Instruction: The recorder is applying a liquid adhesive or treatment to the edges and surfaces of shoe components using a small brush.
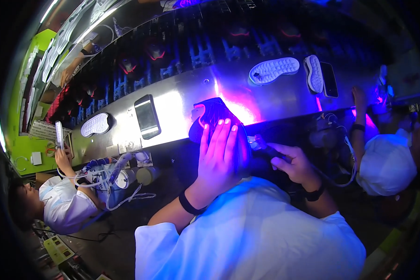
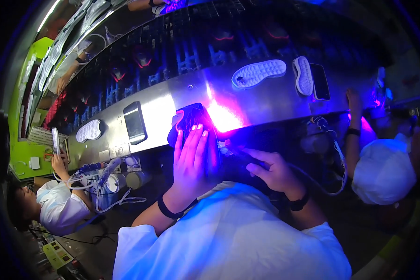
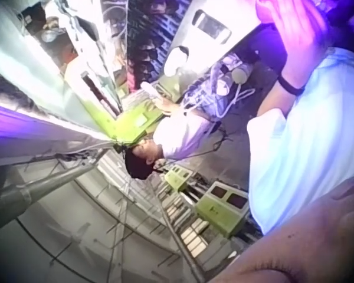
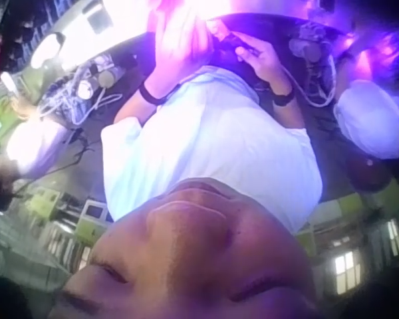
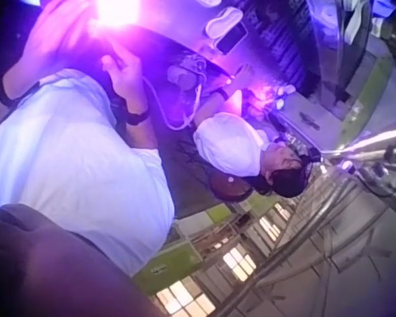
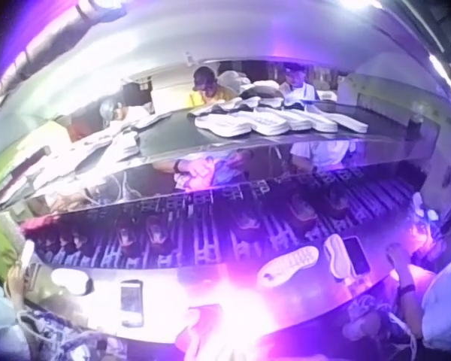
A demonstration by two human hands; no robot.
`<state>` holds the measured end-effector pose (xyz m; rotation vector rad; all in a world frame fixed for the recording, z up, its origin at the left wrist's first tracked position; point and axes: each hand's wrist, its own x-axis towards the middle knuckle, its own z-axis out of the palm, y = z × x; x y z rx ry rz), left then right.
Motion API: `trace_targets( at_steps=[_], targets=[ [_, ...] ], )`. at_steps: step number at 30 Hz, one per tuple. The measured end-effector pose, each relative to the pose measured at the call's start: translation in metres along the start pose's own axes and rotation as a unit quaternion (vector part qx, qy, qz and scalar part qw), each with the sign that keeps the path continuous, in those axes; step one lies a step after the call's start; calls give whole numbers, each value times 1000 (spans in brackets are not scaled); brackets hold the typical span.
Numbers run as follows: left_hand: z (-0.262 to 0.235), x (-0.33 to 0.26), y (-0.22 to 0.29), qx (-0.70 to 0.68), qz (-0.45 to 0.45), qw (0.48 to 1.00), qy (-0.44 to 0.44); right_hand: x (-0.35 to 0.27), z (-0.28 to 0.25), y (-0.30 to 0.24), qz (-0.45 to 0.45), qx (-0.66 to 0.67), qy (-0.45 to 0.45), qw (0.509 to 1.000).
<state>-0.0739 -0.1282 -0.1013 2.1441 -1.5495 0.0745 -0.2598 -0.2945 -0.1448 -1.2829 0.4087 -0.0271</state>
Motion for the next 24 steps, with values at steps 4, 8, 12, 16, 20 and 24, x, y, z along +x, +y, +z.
trace_targets(
  at_steps=[4, 8, 12, 16, 20, 24],
  targets=[
    [3, 16, 7, 4, -3, 1000, -3, -23, 4, 4, 21, 52, 13, 998],
    [11, 30, 11, 44, -10, 999, 3, -39, 8, 11, -17, 75, 47, 996],
    [14, 50, 16, 55, -8, 998, 0, -43, 12, -3, -17, 15, 119, 993],
    [18, 68, 14, 44, -22, 999, 14, -31, 9, -23, -21, -44, 165, 985],
    [17, 84, 6, 25, -37, 999, 26, -14, -6, -61, -93, -225, 184, 952],
    [18, 99, -11, -19, -55, 998, 37, 11, -25, -82, -128, -303, 150, 932]
  ],
)
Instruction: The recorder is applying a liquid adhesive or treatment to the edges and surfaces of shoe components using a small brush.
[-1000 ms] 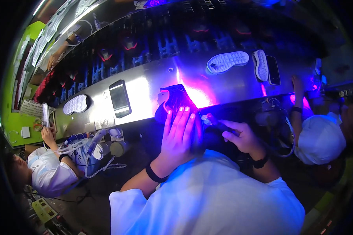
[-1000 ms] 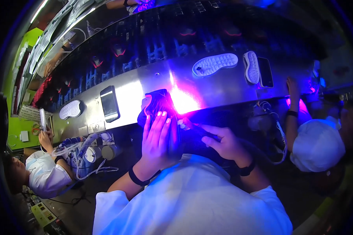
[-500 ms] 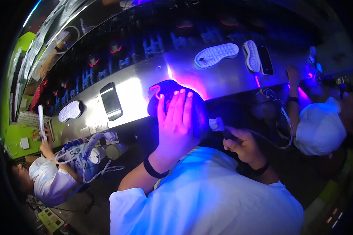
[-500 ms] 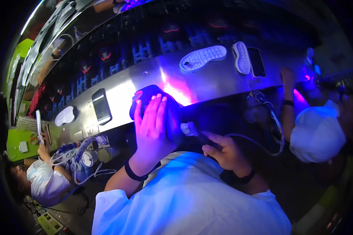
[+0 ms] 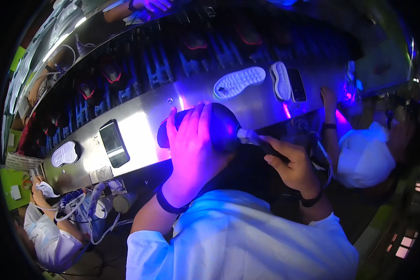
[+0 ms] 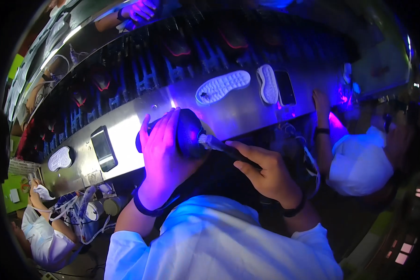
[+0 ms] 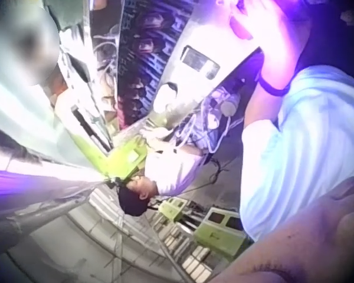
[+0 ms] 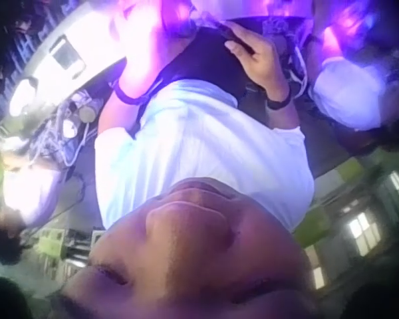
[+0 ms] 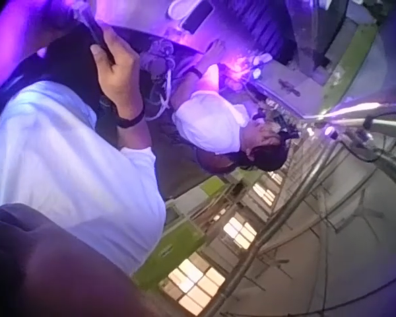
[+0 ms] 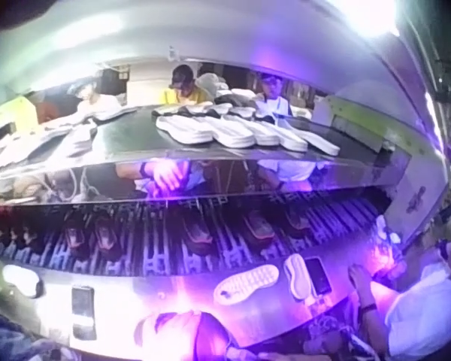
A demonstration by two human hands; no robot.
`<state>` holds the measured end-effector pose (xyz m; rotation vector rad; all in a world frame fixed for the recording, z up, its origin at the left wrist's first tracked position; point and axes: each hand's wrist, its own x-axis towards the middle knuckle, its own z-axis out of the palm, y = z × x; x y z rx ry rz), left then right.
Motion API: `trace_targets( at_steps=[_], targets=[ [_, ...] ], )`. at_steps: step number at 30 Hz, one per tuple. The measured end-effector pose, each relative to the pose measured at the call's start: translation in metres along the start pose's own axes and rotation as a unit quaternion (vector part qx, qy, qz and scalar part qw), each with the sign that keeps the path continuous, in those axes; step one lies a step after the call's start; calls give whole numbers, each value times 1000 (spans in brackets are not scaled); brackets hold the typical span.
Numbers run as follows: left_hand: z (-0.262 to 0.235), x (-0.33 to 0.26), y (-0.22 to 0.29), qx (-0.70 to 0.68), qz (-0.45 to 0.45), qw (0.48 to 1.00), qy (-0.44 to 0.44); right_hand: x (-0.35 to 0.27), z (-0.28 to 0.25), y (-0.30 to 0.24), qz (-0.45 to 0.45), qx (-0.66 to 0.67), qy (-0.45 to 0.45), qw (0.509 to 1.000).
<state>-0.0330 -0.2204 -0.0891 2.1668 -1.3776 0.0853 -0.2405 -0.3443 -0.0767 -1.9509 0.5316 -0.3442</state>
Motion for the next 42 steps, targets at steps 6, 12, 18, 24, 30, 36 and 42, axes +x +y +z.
trace_targets(
  at_steps=[6, 12, 18, 24, 30, 36, 42],
  targets=[
    [-8, 30, -25, -75, -17, 997, -7, 51, -12, -8, -39, -106, -35, 993],
    [-22, 53, -46, -75, -49, 992, -88, 83, 5, 12, -78, -129, 0, 989],
    [-38, 34, -87, 60, -5, 972, -228, 71, 34, 57, 156, 284, -63, 944],
    [-44, -3, -95, -134, 20, 978, -161, 89, 11, 18, 90, 168, -84, 978],
    [-58, -19, -65, -269, -25, 939, -215, 90, 0, -7, 1, 168, -99, 981],
    [-63, -23, -52, -340, -72, 904, -251, 81, -4, -6, -13, 176, -117, 977],
    [-58, -21, -43, -491, -147, 822, -249, 77, -11, 2, 32, 199, -154, 967]
  ],
)
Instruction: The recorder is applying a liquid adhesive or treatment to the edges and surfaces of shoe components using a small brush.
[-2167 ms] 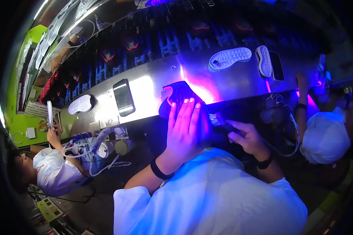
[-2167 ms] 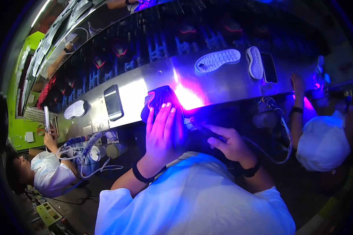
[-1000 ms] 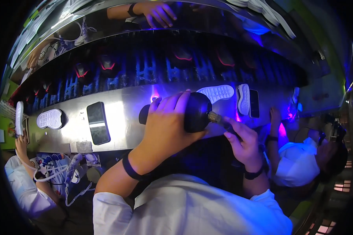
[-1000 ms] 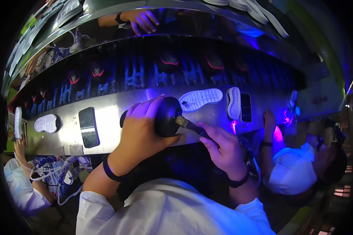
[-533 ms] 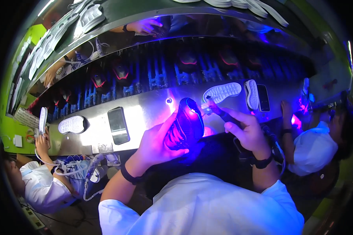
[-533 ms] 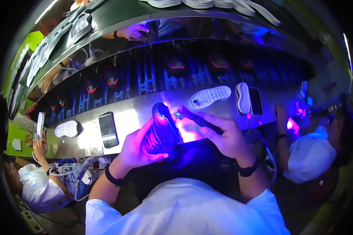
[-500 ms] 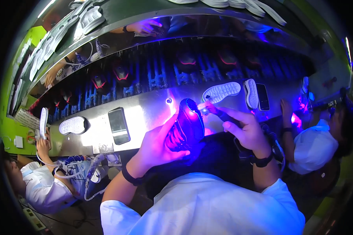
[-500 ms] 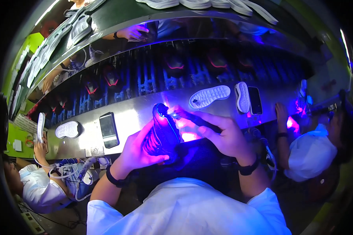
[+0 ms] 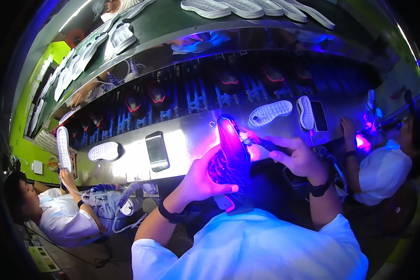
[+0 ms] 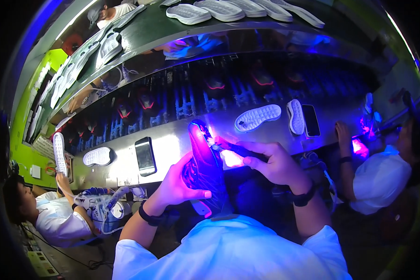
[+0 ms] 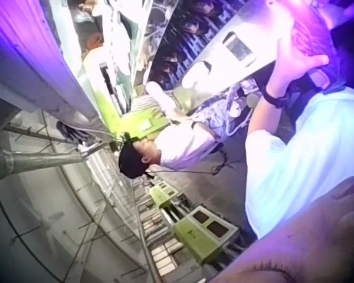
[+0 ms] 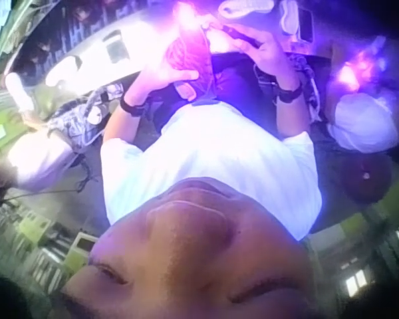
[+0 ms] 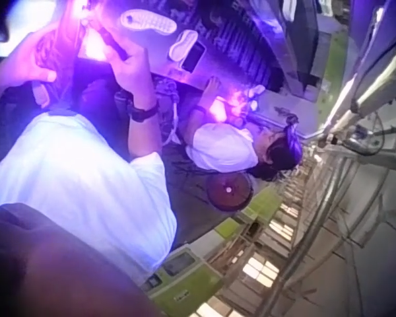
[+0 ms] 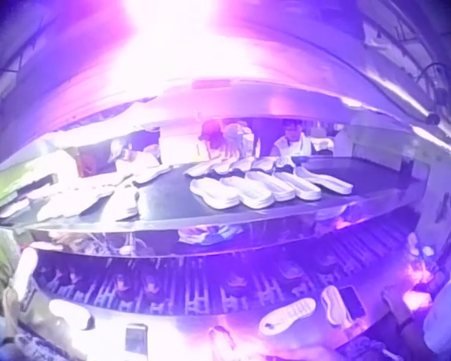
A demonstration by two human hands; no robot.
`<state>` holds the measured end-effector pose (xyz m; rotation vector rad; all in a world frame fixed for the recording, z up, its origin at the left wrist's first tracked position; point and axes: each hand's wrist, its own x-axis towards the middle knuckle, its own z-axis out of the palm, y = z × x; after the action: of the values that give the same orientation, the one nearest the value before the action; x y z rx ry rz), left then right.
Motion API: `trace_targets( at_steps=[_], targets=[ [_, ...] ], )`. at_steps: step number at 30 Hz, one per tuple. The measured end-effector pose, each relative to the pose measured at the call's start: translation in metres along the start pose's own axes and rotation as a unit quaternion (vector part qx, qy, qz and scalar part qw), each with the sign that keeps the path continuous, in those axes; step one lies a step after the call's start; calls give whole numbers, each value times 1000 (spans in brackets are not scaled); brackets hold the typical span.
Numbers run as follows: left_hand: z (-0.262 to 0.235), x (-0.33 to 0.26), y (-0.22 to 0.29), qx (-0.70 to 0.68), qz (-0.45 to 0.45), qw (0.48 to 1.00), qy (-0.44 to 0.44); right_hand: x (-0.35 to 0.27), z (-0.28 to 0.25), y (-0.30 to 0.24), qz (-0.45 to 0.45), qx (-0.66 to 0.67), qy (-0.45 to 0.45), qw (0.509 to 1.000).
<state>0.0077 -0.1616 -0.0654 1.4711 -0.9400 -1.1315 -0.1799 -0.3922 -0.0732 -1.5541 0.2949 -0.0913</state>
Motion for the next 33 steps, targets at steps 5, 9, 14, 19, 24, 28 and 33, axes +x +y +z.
trace_targets(
  at_steps=[5, 9, 14, 19, 24, 28, 33],
  targets=[
    [2, 8, -3, -84, -89, 993, 4, -8, -4, 21, 60, 3, -10, 998],
    [8, 15, -9, -157, -127, 979, 15, -9, 3, 39, -50, -57, 50, 996],
    [15, 25, -14, -208, -160, 964, 35, -12, 8, 61, -63, -96, 96, 989],
    [10, 30, -26, -240, -153, 956, 68, -37, 8, 82, 31, -11, 17, 999],
    [5, 29, -37, -223, -149, 958, 106, -61, -6, 60, 56, -6, -54, 997],
    [11, 31, -31, -244, -149, 954, 93, -47, -10, 56, 94, -19, -40, 995],
    [9, 17, -34, -261, -148, 942, 152, -55, -21, 32, 36, -61, -75, 995]
  ],
)
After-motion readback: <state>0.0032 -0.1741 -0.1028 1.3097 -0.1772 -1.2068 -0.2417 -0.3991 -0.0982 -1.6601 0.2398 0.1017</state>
